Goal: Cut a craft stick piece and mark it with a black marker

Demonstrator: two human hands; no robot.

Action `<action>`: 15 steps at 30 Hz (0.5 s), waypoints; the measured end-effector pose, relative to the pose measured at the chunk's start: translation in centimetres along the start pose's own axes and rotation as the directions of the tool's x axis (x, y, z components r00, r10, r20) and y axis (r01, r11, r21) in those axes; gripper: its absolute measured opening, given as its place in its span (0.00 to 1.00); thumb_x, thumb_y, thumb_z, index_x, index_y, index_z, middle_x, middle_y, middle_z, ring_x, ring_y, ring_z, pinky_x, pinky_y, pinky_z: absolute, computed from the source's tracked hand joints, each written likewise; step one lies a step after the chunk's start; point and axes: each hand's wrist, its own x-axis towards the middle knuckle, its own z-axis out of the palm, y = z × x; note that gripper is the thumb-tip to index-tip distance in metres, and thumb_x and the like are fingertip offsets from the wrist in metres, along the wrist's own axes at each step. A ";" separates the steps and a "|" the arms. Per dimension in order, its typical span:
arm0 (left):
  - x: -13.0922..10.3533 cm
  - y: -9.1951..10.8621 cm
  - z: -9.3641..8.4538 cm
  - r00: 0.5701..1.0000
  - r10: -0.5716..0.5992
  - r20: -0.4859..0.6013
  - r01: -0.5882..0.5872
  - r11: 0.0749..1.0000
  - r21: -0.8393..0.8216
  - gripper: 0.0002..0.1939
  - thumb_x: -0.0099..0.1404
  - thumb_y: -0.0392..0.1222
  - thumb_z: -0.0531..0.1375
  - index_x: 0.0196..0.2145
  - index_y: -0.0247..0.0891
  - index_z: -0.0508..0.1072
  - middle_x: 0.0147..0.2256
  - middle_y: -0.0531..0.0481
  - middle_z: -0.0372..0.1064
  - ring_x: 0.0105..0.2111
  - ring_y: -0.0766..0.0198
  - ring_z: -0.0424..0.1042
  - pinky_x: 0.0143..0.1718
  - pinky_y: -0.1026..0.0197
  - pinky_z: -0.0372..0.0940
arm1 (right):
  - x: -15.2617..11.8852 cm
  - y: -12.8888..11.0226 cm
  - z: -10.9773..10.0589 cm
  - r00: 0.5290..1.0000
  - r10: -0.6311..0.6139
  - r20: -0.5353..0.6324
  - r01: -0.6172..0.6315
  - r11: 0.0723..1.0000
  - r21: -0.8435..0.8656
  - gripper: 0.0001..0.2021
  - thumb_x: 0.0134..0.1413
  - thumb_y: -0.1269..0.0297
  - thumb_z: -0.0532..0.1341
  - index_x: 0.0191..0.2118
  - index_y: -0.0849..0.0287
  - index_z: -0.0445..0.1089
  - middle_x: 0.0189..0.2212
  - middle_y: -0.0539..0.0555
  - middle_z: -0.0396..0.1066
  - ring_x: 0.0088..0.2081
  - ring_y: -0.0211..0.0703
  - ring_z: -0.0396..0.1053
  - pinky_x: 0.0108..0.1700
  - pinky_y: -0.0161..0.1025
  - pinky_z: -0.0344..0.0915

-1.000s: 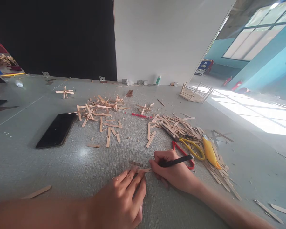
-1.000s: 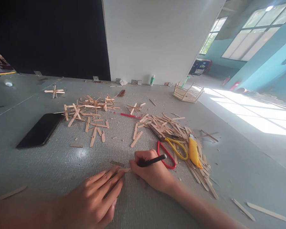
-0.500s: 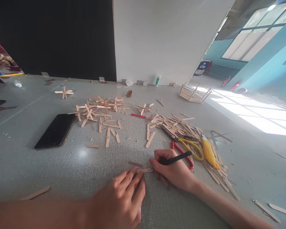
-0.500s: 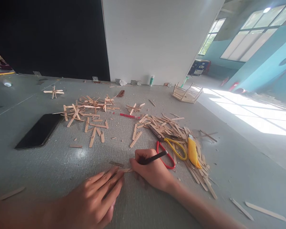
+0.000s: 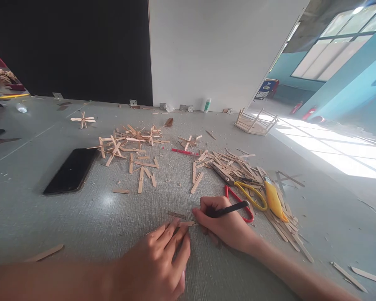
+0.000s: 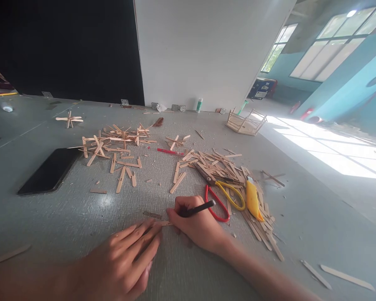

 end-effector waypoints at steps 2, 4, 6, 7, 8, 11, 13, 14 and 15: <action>0.0 0.0 0.0 1.000 -0.007 0.004 0.007 1.000 -0.004 0.20 0.72 0.37 0.49 0.49 0.24 0.78 0.48 0.33 0.80 0.47 0.48 0.81 0.46 0.52 0.77 | 0.0 -0.1 0.0 1.000 -0.002 0.002 0.002 1.000 -0.008 0.18 0.62 0.57 0.60 0.23 0.55 0.60 0.16 0.45 0.66 0.12 0.30 0.60 0.12 0.27 0.50; -0.1 -0.1 0.1 1.000 -0.005 0.004 0.005 1.000 -0.008 0.20 0.72 0.37 0.50 0.50 0.24 0.78 0.48 0.33 0.80 0.48 0.47 0.81 0.46 0.52 0.77 | 0.0 -0.2 0.0 1.000 -0.009 0.003 0.009 1.000 -0.020 0.18 0.61 0.58 0.61 0.22 0.55 0.59 0.15 0.44 0.64 0.12 0.30 0.59 0.12 0.28 0.49; -0.1 -0.1 0.1 1.000 0.004 0.006 -0.004 1.000 -0.009 0.21 0.72 0.37 0.50 0.50 0.23 0.77 0.49 0.33 0.80 0.48 0.47 0.80 0.46 0.52 0.77 | -0.1 -0.4 0.0 1.000 -0.019 0.000 0.019 0.999 -0.036 0.18 0.60 0.60 0.62 0.22 0.54 0.57 0.14 0.43 0.62 0.12 0.30 0.58 0.13 0.28 0.48; -0.1 -0.1 0.0 1.000 0.008 0.009 -0.008 1.000 -0.010 0.21 0.72 0.37 0.50 0.50 0.23 0.77 0.49 0.33 0.79 0.49 0.46 0.80 0.46 0.52 0.77 | -0.1 -0.4 0.0 1.000 -0.025 -0.003 0.025 0.999 -0.045 0.19 0.60 0.61 0.62 0.22 0.54 0.56 0.13 0.43 0.62 0.12 0.30 0.58 0.13 0.28 0.48; -0.1 -0.1 0.0 1.000 0.010 0.017 -0.010 1.000 -0.013 0.21 0.71 0.37 0.50 0.51 0.23 0.77 0.49 0.33 0.79 0.49 0.46 0.80 0.46 0.52 0.78 | -0.1 -0.5 0.0 0.999 -0.032 -0.005 0.032 0.998 -0.056 0.19 0.60 0.61 0.62 0.22 0.54 0.55 0.13 0.43 0.61 0.12 0.30 0.58 0.14 0.28 0.48; -0.1 0.0 -0.1 1.000 0.005 0.023 -0.005 1.000 -0.022 0.20 0.71 0.37 0.51 0.50 0.23 0.77 0.50 0.32 0.79 0.49 0.46 0.80 0.47 0.52 0.78 | -0.1 -0.5 0.0 0.999 -0.051 -0.012 0.050 0.995 -0.086 0.19 0.61 0.62 0.61 0.21 0.54 0.55 0.13 0.43 0.60 0.14 0.30 0.57 0.15 0.29 0.48; -0.1 0.0 -0.1 1.000 0.001 0.018 -0.001 1.000 -0.027 0.20 0.71 0.36 0.50 0.50 0.23 0.77 0.49 0.32 0.79 0.49 0.46 0.80 0.47 0.51 0.78 | 0.0 -0.4 0.0 0.998 -0.060 -0.014 0.059 0.993 -0.102 0.19 0.60 0.63 0.61 0.21 0.54 0.54 0.13 0.42 0.59 0.14 0.30 0.56 0.16 0.30 0.48; -0.1 0.0 0.0 1.000 0.000 0.012 0.000 1.000 -0.026 0.21 0.71 0.36 0.50 0.50 0.22 0.77 0.49 0.32 0.79 0.49 0.46 0.80 0.47 0.51 0.78 | 0.0 -0.4 0.0 0.998 -0.064 -0.014 0.062 0.992 -0.109 0.19 0.60 0.63 0.60 0.21 0.54 0.54 0.12 0.42 0.59 0.14 0.31 0.56 0.16 0.30 0.47; -0.1 0.0 0.0 1.000 -0.001 0.009 0.001 1.000 -0.026 0.21 0.71 0.36 0.50 0.50 0.22 0.77 0.49 0.31 0.79 0.49 0.46 0.80 0.47 0.51 0.78 | 0.0 -0.4 0.0 0.998 -0.069 -0.015 0.067 0.991 -0.116 0.19 0.60 0.64 0.60 0.21 0.54 0.53 0.12 0.42 0.58 0.14 0.31 0.55 0.16 0.30 0.47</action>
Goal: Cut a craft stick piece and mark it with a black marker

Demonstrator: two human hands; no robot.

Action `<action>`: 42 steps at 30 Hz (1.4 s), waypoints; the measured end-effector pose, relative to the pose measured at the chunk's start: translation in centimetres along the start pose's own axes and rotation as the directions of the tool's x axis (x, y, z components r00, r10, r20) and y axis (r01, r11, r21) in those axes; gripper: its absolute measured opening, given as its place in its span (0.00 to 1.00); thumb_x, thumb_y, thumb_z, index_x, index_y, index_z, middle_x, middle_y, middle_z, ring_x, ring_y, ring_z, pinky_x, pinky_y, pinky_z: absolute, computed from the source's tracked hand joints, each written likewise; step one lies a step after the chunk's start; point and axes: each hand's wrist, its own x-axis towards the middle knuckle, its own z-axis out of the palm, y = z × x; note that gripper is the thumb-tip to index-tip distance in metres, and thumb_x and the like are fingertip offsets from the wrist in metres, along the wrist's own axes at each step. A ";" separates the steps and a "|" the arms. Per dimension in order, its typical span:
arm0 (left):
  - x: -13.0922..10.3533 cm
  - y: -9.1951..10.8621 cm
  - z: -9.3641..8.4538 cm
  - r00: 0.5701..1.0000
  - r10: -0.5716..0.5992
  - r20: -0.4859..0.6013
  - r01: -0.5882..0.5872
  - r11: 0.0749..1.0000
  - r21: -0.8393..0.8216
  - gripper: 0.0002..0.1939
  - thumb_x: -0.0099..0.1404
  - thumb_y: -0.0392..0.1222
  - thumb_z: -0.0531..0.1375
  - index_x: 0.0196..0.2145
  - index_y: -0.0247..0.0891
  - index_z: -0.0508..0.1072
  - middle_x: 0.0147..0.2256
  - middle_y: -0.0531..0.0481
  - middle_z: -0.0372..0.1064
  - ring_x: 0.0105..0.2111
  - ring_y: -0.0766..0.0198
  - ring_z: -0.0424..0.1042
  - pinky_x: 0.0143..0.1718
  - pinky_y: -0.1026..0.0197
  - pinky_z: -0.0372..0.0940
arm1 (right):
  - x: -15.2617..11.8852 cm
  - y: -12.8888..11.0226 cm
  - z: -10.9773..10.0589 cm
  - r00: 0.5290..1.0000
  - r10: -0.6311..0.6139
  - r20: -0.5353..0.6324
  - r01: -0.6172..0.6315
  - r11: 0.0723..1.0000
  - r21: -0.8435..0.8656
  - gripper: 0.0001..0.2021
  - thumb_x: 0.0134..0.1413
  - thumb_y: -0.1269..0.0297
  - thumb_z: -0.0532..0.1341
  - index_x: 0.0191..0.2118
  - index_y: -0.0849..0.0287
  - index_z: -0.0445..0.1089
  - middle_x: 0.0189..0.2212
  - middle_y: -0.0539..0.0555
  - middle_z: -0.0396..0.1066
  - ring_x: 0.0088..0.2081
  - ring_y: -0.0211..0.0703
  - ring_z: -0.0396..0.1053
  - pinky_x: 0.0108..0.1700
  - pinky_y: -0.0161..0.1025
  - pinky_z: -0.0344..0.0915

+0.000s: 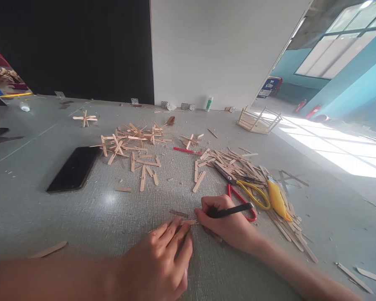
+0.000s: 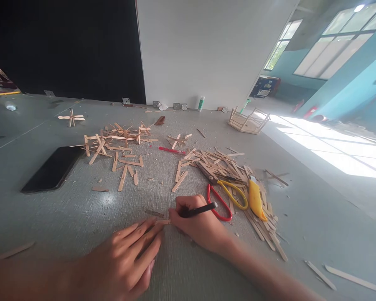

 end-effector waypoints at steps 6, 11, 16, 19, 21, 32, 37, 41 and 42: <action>0.0 -0.1 -0.1 1.000 0.005 0.009 -0.005 1.000 -0.007 0.20 0.71 0.37 0.50 0.50 0.22 0.77 0.50 0.31 0.79 0.49 0.47 0.80 0.48 0.52 0.77 | 0.1 -0.1 0.0 1.000 -0.018 -0.012 0.018 0.999 -0.027 0.19 0.59 0.67 0.59 0.20 0.54 0.52 0.12 0.42 0.57 0.14 0.30 0.54 0.16 0.30 0.47; 0.0 0.0 -0.1 1.000 0.010 0.025 -0.009 1.000 -0.018 0.21 0.71 0.38 0.51 0.50 0.22 0.77 0.50 0.31 0.79 0.50 0.46 0.79 0.49 0.51 0.77 | -0.1 0.1 0.0 1.000 -0.010 -0.009 0.010 1.000 -0.005 0.18 0.59 0.67 0.59 0.20 0.54 0.54 0.13 0.43 0.60 0.13 0.31 0.58 0.15 0.29 0.49; 0.0 -0.1 -0.1 1.000 0.000 0.012 0.001 1.000 -0.030 0.21 0.72 0.40 0.50 0.50 0.23 0.77 0.49 0.31 0.79 0.49 0.45 0.80 0.47 0.51 0.77 | -0.2 0.3 0.3 1.000 0.012 -0.022 -0.010 0.999 0.047 0.17 0.62 0.62 0.58 0.22 0.54 0.56 0.15 0.44 0.64 0.13 0.31 0.60 0.14 0.28 0.52; 0.1 -0.1 -0.1 1.000 0.005 0.008 -0.005 1.000 -0.027 0.22 0.72 0.39 0.50 0.50 0.21 0.77 0.49 0.31 0.79 0.49 0.45 0.80 0.48 0.51 0.77 | -0.2 0.0 0.4 0.999 0.036 -0.011 -0.035 0.998 0.060 0.17 0.62 0.63 0.59 0.22 0.54 0.57 0.15 0.43 0.63 0.12 0.29 0.59 0.13 0.28 0.50; 0.1 -0.1 -0.1 1.000 0.006 0.010 -0.006 1.000 -0.029 0.22 0.72 0.39 0.49 0.50 0.21 0.77 0.49 0.31 0.79 0.49 0.45 0.80 0.48 0.51 0.77 | -0.1 -0.2 0.4 0.999 0.050 -0.007 -0.049 0.997 0.066 0.17 0.62 0.63 0.59 0.22 0.55 0.57 0.15 0.43 0.64 0.12 0.29 0.59 0.13 0.27 0.49; 0.1 -0.2 0.0 1.000 0.006 -0.012 -0.006 1.000 0.009 0.21 0.73 0.39 0.50 0.49 0.23 0.78 0.48 0.32 0.80 0.48 0.46 0.81 0.46 0.52 0.77 | 0.0 0.1 0.7 0.999 0.040 -0.021 -0.039 0.999 0.031 0.17 0.62 0.62 0.59 0.22 0.54 0.57 0.15 0.44 0.65 0.12 0.29 0.57 0.13 0.27 0.49; 0.0 -0.1 0.0 1.000 0.019 -0.016 -0.019 1.000 0.016 0.21 0.72 0.40 0.50 0.50 0.23 0.77 0.49 0.32 0.79 0.49 0.47 0.80 0.46 0.53 0.77 | -0.1 0.2 0.6 0.999 0.008 -0.032 -0.009 1.000 -0.028 0.17 0.61 0.64 0.59 0.21 0.55 0.56 0.14 0.44 0.64 0.13 0.30 0.58 0.15 0.28 0.48; 0.0 -0.1 -0.1 1.000 0.018 -0.014 -0.018 1.000 0.007 0.21 0.73 0.39 0.50 0.49 0.23 0.78 0.48 0.32 0.80 0.49 0.47 0.80 0.47 0.53 0.77 | 0.0 -0.1 0.5 0.999 -0.013 -0.042 0.010 0.997 -0.081 0.17 0.60 0.66 0.57 0.21 0.55 0.55 0.15 0.45 0.63 0.14 0.30 0.57 0.16 0.29 0.48; 0.0 -0.1 -0.1 1.000 0.017 -0.012 -0.017 1.000 0.004 0.20 0.73 0.39 0.50 0.49 0.23 0.78 0.48 0.32 0.80 0.49 0.47 0.80 0.47 0.53 0.77 | 0.1 -0.2 0.5 0.999 -0.019 -0.047 0.014 0.995 -0.096 0.17 0.59 0.66 0.57 0.20 0.55 0.54 0.15 0.45 0.63 0.15 0.30 0.56 0.17 0.29 0.47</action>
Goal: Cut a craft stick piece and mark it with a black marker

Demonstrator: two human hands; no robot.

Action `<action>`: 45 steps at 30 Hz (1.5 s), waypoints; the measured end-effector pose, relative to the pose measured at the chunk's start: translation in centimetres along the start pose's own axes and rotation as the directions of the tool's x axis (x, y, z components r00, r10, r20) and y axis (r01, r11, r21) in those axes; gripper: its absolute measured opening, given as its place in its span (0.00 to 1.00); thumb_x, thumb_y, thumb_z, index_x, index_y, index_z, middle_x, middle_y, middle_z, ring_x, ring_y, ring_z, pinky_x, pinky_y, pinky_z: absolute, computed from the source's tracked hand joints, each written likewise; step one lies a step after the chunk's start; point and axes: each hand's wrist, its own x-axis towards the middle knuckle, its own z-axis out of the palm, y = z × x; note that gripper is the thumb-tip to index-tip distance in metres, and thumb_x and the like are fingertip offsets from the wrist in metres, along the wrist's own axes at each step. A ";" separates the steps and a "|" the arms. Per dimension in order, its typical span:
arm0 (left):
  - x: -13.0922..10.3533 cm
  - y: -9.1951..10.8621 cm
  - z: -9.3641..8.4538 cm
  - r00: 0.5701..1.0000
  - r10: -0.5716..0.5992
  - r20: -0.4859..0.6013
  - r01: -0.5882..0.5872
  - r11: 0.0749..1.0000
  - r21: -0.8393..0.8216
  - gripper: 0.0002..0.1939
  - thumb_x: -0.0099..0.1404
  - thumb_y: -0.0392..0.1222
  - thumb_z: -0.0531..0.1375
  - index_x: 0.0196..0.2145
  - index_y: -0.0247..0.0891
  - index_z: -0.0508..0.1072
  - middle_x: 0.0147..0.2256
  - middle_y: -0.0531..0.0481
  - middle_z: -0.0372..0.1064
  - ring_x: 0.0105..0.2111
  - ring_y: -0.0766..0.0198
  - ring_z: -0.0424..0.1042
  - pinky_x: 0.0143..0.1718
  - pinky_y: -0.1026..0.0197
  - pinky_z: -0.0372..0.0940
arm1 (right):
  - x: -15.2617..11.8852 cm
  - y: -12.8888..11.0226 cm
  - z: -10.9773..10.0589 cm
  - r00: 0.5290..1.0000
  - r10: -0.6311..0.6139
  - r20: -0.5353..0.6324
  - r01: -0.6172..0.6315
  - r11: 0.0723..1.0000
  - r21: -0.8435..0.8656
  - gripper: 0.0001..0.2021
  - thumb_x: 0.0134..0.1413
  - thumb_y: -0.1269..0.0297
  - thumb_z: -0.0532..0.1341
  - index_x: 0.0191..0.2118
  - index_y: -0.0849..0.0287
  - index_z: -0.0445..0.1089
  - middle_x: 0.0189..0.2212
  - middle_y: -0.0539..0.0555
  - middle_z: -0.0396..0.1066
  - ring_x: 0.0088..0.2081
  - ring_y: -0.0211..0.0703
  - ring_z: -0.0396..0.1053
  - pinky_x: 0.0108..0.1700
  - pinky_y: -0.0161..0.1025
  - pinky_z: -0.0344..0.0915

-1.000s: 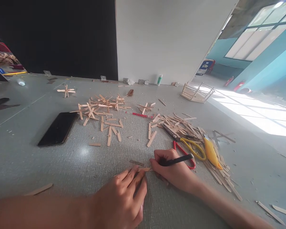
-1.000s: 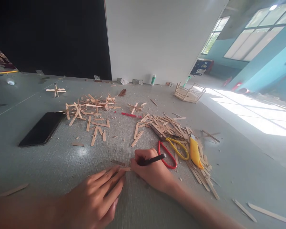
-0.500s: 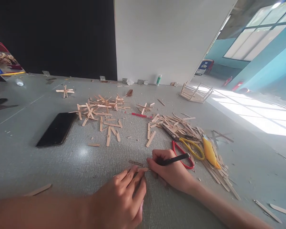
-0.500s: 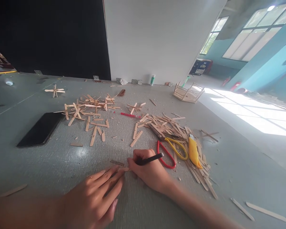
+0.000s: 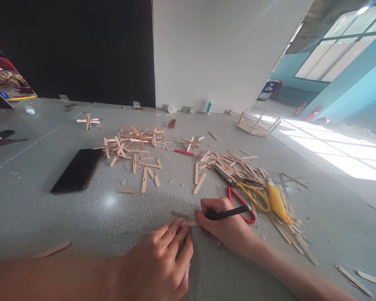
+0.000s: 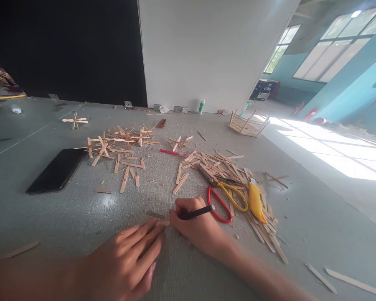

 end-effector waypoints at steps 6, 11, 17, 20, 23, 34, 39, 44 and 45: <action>-0.1 0.0 0.1 1.000 -0.004 -0.005 0.004 1.000 -0.005 0.21 0.72 0.39 0.51 0.49 0.23 0.77 0.48 0.32 0.80 0.48 0.46 0.80 0.47 0.52 0.77 | 0.1 -0.3 -0.1 0.999 -0.012 -0.049 0.010 0.998 -0.061 0.17 0.55 0.68 0.58 0.19 0.55 0.53 0.13 0.44 0.58 0.16 0.30 0.53 0.18 0.30 0.46; -0.1 0.1 0.2 1.000 -0.002 -0.006 0.002 1.000 0.000 0.21 0.72 0.39 0.50 0.50 0.22 0.77 0.49 0.31 0.79 0.49 0.46 0.80 0.48 0.52 0.77 | -0.1 -0.4 -0.3 0.999 0.001 -0.033 -0.002 0.999 -0.033 0.17 0.55 0.69 0.58 0.19 0.55 0.53 0.14 0.43 0.59 0.15 0.30 0.55 0.17 0.29 0.46; 0.0 0.0 0.2 1.000 0.010 0.024 -0.010 1.000 0.004 0.22 0.72 0.41 0.51 0.50 0.22 0.77 0.48 0.32 0.79 0.48 0.46 0.80 0.48 0.52 0.76 | -0.3 -0.3 -0.1 0.999 0.036 -0.015 -0.035 0.998 0.055 0.16 0.59 0.66 0.57 0.21 0.54 0.54 0.14 0.43 0.60 0.13 0.30 0.58 0.15 0.28 0.48; 0.0 0.0 0.1 1.000 0.008 0.018 -0.008 1.000 0.006 0.22 0.71 0.42 0.51 0.49 0.22 0.78 0.48 0.31 0.80 0.47 0.46 0.81 0.48 0.52 0.76 | -0.4 -0.3 0.3 0.999 0.041 -0.025 -0.039 0.995 0.087 0.17 0.60 0.63 0.58 0.22 0.54 0.55 0.15 0.43 0.62 0.13 0.30 0.59 0.15 0.28 0.50; 0.1 0.1 0.2 1.000 -0.007 0.008 0.007 1.000 0.001 0.22 0.72 0.41 0.51 0.49 0.23 0.78 0.48 0.32 0.80 0.47 0.47 0.81 0.48 0.52 0.76 | -0.3 -0.2 0.5 0.998 0.052 -0.018 -0.050 0.994 0.100 0.17 0.61 0.63 0.58 0.22 0.54 0.55 0.15 0.44 0.64 0.13 0.30 0.59 0.15 0.28 0.50; 0.0 0.1 0.2 1.000 -0.013 -0.003 0.013 1.000 0.011 0.23 0.73 0.41 0.49 0.49 0.22 0.77 0.48 0.32 0.80 0.47 0.47 0.81 0.47 0.53 0.76 | -0.1 -0.6 0.4 0.998 0.065 -0.012 -0.064 0.994 0.084 0.17 0.62 0.59 0.58 0.22 0.55 0.59 0.14 0.45 0.64 0.12 0.31 0.58 0.14 0.28 0.49; 0.0 0.2 0.4 1.000 -0.018 -0.018 0.019 1.000 0.015 0.21 0.73 0.41 0.49 0.47 0.23 0.78 0.46 0.32 0.80 0.44 0.48 0.81 0.46 0.52 0.75 | -0.2 -0.8 0.4 0.999 0.037 -0.028 -0.036 0.998 0.044 0.18 0.61 0.59 0.59 0.21 0.55 0.57 0.14 0.45 0.63 0.14 0.31 0.57 0.16 0.29 0.49; 0.1 0.1 0.4 1.000 0.002 -0.013 -0.001 1.000 0.031 0.21 0.72 0.40 0.50 0.48 0.22 0.77 0.47 0.32 0.80 0.45 0.47 0.81 0.47 0.52 0.75 | -0.1 -0.5 0.5 0.999 0.001 -0.048 -0.002 1.000 -0.017 0.18 0.59 0.60 0.59 0.20 0.55 0.56 0.15 0.46 0.61 0.18 0.33 0.56 0.19 0.31 0.49; 0.1 0.1 0.3 1.000 -0.002 -0.010 0.002 0.999 0.033 0.21 0.72 0.40 0.50 0.49 0.22 0.77 0.47 0.32 0.80 0.46 0.47 0.81 0.47 0.53 0.75 | -0.1 -0.4 0.5 0.999 -0.007 -0.053 0.005 1.000 -0.028 0.18 0.59 0.60 0.59 0.20 0.55 0.56 0.16 0.45 0.60 0.19 0.33 0.55 0.20 0.31 0.49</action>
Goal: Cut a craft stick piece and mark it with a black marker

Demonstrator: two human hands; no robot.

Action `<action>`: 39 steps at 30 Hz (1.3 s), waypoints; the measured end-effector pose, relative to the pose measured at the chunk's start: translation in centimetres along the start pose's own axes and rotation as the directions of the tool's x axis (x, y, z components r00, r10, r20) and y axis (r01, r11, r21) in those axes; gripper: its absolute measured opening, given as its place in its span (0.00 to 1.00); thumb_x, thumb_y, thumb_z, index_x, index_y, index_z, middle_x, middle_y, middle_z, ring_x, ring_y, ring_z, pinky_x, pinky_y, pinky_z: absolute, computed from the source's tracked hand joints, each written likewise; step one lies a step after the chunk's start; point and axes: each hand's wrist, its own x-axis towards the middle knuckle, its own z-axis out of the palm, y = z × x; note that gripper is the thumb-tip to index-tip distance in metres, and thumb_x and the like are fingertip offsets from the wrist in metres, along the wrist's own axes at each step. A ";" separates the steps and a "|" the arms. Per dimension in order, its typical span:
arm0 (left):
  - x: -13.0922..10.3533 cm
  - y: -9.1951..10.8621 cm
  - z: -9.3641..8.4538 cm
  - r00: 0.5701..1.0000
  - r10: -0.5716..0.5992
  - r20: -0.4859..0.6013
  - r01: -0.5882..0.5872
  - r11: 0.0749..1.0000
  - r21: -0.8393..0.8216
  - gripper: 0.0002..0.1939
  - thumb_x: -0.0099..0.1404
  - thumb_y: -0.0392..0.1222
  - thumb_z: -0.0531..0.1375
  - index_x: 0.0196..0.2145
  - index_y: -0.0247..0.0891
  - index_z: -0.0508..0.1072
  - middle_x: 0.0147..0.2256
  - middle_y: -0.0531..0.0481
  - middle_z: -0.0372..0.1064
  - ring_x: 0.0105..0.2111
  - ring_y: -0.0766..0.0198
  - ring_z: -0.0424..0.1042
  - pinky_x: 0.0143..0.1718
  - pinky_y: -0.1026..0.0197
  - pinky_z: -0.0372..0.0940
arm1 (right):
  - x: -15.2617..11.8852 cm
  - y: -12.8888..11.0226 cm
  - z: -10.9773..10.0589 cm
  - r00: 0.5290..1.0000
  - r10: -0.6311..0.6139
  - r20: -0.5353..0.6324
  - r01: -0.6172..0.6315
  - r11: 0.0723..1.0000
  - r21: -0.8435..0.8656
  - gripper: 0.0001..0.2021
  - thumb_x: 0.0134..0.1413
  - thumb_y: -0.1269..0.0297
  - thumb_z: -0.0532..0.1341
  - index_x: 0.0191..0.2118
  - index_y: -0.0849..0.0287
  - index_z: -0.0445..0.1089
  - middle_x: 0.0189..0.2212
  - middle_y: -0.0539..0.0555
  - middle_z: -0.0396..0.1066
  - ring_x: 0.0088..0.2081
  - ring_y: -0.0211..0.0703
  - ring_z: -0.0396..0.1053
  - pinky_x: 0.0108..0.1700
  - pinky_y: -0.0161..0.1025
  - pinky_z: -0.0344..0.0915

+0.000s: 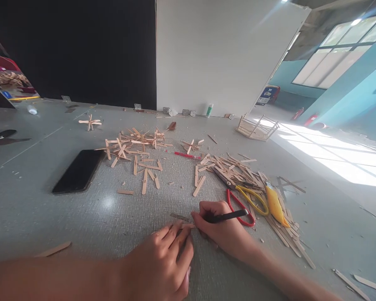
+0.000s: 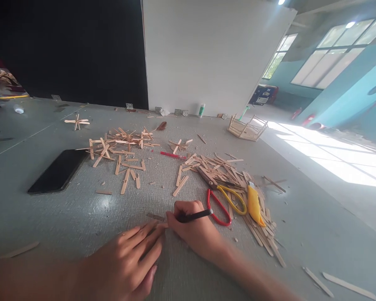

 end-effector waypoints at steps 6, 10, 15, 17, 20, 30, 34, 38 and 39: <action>-0.1 0.1 -0.2 1.000 -0.004 0.014 0.004 1.000 -0.011 0.22 0.72 0.41 0.50 0.49 0.22 0.77 0.48 0.32 0.80 0.47 0.47 0.81 0.47 0.53 0.75 | 0.2 0.2 0.0 0.999 -0.040 -0.024 0.039 0.998 -0.042 0.18 0.57 0.63 0.59 0.20 0.55 0.53 0.17 0.44 0.54 0.22 0.34 0.50 0.22 0.33 0.47; -0.2 0.0 -0.1 1.000 -0.007 0.009 0.007 1.000 -0.015 0.22 0.72 0.41 0.50 0.50 0.22 0.77 0.48 0.32 0.80 0.48 0.48 0.80 0.48 0.53 0.75 | 0.1 0.1 0.0 0.998 -0.038 -0.043 0.037 0.999 -0.039 0.18 0.57 0.63 0.58 0.20 0.54 0.50 0.17 0.43 0.50 0.21 0.33 0.49 0.20 0.32 0.45; -0.2 0.0 0.0 1.000 0.003 0.001 -0.003 1.000 -0.014 0.22 0.72 0.41 0.50 0.50 0.22 0.77 0.48 0.32 0.80 0.48 0.47 0.80 0.48 0.53 0.75 | 0.0 -0.1 0.0 0.998 -0.020 -0.055 0.019 1.000 -0.016 0.17 0.56 0.64 0.58 0.20 0.54 0.50 0.17 0.43 0.50 0.19 0.32 0.49 0.19 0.32 0.45; -0.1 0.0 0.0 1.000 0.001 0.000 -0.001 1.000 -0.009 0.22 0.72 0.41 0.50 0.49 0.23 0.77 0.48 0.33 0.80 0.48 0.48 0.80 0.48 0.53 0.75 | 0.0 0.0 -0.1 0.999 -0.004 -0.044 0.005 1.000 0.009 0.17 0.56 0.65 0.58 0.20 0.53 0.50 0.16 0.43 0.51 0.17 0.31 0.50 0.18 0.31 0.46; -0.1 0.1 0.0 1.000 0.002 0.006 -0.002 1.000 -0.009 0.22 0.72 0.41 0.50 0.49 0.22 0.77 0.48 0.33 0.80 0.47 0.48 0.81 0.47 0.53 0.75 | -0.1 0.1 -0.2 1.000 0.018 -0.018 -0.017 0.999 0.050 0.17 0.58 0.63 0.58 0.21 0.53 0.51 0.15 0.43 0.54 0.15 0.31 0.54 0.16 0.31 0.47; -0.1 0.2 0.2 1.000 -0.004 -0.005 0.004 1.000 -0.006 0.22 0.71 0.40 0.50 0.49 0.22 0.78 0.48 0.32 0.80 0.46 0.47 0.81 0.47 0.52 0.76 | -0.2 0.0 0.2 0.999 0.040 0.028 -0.043 0.994 0.105 0.17 0.61 0.59 0.59 0.22 0.55 0.60 0.16 0.46 0.66 0.15 0.31 0.58 0.17 0.29 0.51; -0.2 0.2 0.3 1.000 -0.005 0.001 0.005 1.000 -0.018 0.22 0.72 0.41 0.50 0.49 0.22 0.77 0.48 0.32 0.80 0.47 0.47 0.81 0.48 0.52 0.76 | -0.1 0.0 0.1 0.998 0.045 0.045 -0.051 0.991 0.126 0.17 0.61 0.59 0.60 0.22 0.55 0.59 0.16 0.45 0.66 0.15 0.31 0.59 0.17 0.29 0.53; -0.3 0.2 0.4 1.000 -0.014 -0.005 0.014 1.000 -0.017 0.22 0.72 0.40 0.50 0.49 0.22 0.77 0.47 0.32 0.80 0.46 0.47 0.81 0.48 0.52 0.76 | -0.1 -0.1 0.1 0.996 0.063 0.066 -0.073 0.987 0.145 0.17 0.62 0.59 0.58 0.22 0.55 0.59 0.16 0.45 0.66 0.13 0.31 0.59 0.15 0.29 0.51; -0.3 0.2 0.4 1.000 -0.015 -0.005 0.015 1.000 -0.018 0.22 0.72 0.40 0.50 0.49 0.22 0.77 0.47 0.32 0.80 0.47 0.47 0.81 0.48 0.52 0.76 | -0.1 -0.1 0.1 0.996 0.065 0.065 -0.074 0.987 0.144 0.17 0.62 0.59 0.58 0.22 0.55 0.59 0.16 0.45 0.66 0.13 0.31 0.59 0.15 0.28 0.50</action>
